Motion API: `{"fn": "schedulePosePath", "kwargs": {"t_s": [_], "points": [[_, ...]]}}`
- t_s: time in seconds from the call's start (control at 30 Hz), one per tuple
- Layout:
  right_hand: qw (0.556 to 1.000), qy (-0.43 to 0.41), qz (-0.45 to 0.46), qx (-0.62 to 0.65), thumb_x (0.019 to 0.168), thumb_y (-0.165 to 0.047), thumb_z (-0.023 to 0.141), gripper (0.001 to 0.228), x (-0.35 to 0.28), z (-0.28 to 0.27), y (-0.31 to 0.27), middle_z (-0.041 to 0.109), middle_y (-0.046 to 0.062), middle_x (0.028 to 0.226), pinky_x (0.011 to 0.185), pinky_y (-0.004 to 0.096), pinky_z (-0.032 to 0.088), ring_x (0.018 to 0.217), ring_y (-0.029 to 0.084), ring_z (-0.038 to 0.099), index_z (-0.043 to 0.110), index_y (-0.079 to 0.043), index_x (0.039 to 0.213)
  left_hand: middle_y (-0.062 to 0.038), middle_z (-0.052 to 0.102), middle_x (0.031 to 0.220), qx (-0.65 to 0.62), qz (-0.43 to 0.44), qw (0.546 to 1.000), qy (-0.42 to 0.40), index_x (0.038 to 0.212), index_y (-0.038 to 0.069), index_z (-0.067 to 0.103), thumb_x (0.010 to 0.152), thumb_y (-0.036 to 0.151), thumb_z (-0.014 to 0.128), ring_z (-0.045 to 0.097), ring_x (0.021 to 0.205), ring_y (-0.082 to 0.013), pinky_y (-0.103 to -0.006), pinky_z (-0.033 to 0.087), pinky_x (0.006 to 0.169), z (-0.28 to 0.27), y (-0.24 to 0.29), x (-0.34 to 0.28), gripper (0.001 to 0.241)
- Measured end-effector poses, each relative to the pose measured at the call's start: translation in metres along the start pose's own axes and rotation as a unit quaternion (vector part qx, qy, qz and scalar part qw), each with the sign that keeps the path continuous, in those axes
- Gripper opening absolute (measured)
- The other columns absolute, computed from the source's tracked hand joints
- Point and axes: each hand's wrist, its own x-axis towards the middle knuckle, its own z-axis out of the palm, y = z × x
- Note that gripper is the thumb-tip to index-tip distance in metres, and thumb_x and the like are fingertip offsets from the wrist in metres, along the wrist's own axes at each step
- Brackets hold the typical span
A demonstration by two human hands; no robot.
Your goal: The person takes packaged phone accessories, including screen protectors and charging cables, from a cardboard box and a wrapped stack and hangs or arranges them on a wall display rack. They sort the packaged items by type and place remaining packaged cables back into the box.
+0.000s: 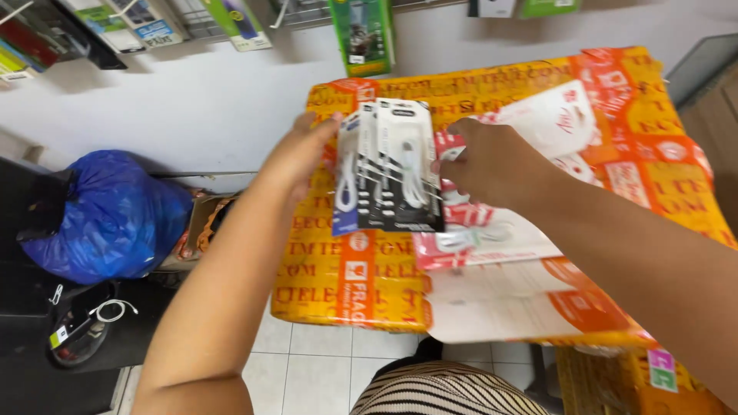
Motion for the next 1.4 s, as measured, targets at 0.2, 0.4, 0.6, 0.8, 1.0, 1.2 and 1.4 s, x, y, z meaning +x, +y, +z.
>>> {"fn": "schedulePosePath", "kwargs": {"t_s": [0.2, 0.4, 0.6, 0.8, 1.0, 1.2, 1.4], "points": [[0.99, 0.034, -0.096, -0.095, 0.086, -0.031, 0.079, 0.052, 0.076, 0.035, -0.003, 0.075, 0.019, 0.093, 0.081, 0.044, 0.055, 0.088, 0.033, 0.072, 0.061, -0.001, 0.124, -0.011, 0.05, 0.148, -0.19, -0.08, 0.969, -0.138, 0.155, 0.018, 0.047, 0.097, 0.07, 0.035, 0.049, 0.128, -0.0236, -0.0523, 0.037, 0.111, 0.002, -0.046, 0.03, 0.078], [0.991, 0.056, -0.112, -0.044, 0.081, -0.032, 0.078, 0.066, 0.073, 0.04, -0.043, 0.074, 0.015, 0.104, 0.085, 0.045, 0.054, 0.095, 0.033, 0.072, 0.057, -0.008, 0.138, -0.018, 0.061, 0.14, -0.366, -0.056, 0.891, -0.261, 0.15, 0.009, 0.048, 0.099, 0.068, 0.03, 0.062, 0.121, -0.0285, -0.0442, 0.054, 0.1, 0.01, -0.036, 0.007, 0.08], [0.97, 0.145, -0.168, -0.096, 0.078, -0.052, 0.091, 0.101, 0.091, 0.058, -0.043, 0.058, 0.032, 0.13, 0.095, 0.049, 0.049, 0.119, 0.047, 0.059, 0.042, 0.001, 0.149, -0.012, 0.066, 0.133, -0.369, -0.046, 0.89, -0.263, 0.148, 0.013, 0.05, 0.101, 0.064, 0.028, 0.066, 0.115, -0.0242, -0.0434, 0.056, 0.098, 0.009, -0.043, 0.007, 0.073], [1.0, 0.004, -0.014, -0.018, 0.082, -0.064, 0.069, 0.126, 0.102, 0.066, -0.058, 0.063, 0.035, 0.126, 0.1, 0.044, 0.054, 0.118, 0.042, 0.067, 0.0, 0.01, 0.158, -0.011, 0.066, 0.132, -0.368, -0.077, 0.889, -0.262, 0.145, 0.014, 0.051, 0.1, 0.065, 0.028, 0.066, 0.119, -0.0249, -0.0443, 0.056, 0.099, 0.005, -0.033, 0.004, 0.072], [0.999, -0.023, 0.039, -0.003, 0.077, -0.071, 0.07, 0.136, 0.104, 0.074, -0.052, 0.045, 0.037, 0.146, 0.108, 0.042, 0.048, 0.132, 0.043, 0.056, -0.006, 0.006, 0.159, -0.011, 0.067, 0.133, -0.342, -0.091, 0.904, -0.239, 0.145, 0.013, 0.052, 0.099, 0.064, 0.03, 0.067, 0.119, -0.024, -0.0439, 0.056, 0.099, 0.001, -0.029, 0.001, 0.072], [0.984, -0.078, 0.086, 0.137, 0.069, -0.066, 0.082, 0.148, 0.119, 0.072, -0.049, 0.036, 0.031, 0.157, 0.118, 0.044, 0.038, 0.146, 0.038, 0.042, -0.014, 0.004, 0.157, -0.011, 0.065, 0.135, -0.37, -0.07, 0.894, -0.241, 0.146, 0.013, 0.049, 0.1, 0.062, 0.032, 0.067, 0.119, -0.0237, -0.0421, 0.055, 0.1, 0.001, -0.037, 0.001, 0.07], [0.955, -0.104, 0.11, 0.254, 0.059, -0.056, 0.088, 0.158, 0.126, 0.068, -0.048, 0.03, 0.019, 0.165, 0.116, 0.066, 0.03, 0.151, 0.035, 0.033, -0.024, -0.005, 0.157, -0.013, 0.065, 0.133, -0.396, -0.088, 0.882, -0.239, 0.149, 0.008, 0.048, 0.099, 0.058, 0.041, 0.067, 0.114, -0.0247, -0.0415, 0.058, 0.093, 0.002, -0.041, 0.0, 0.071]]}}
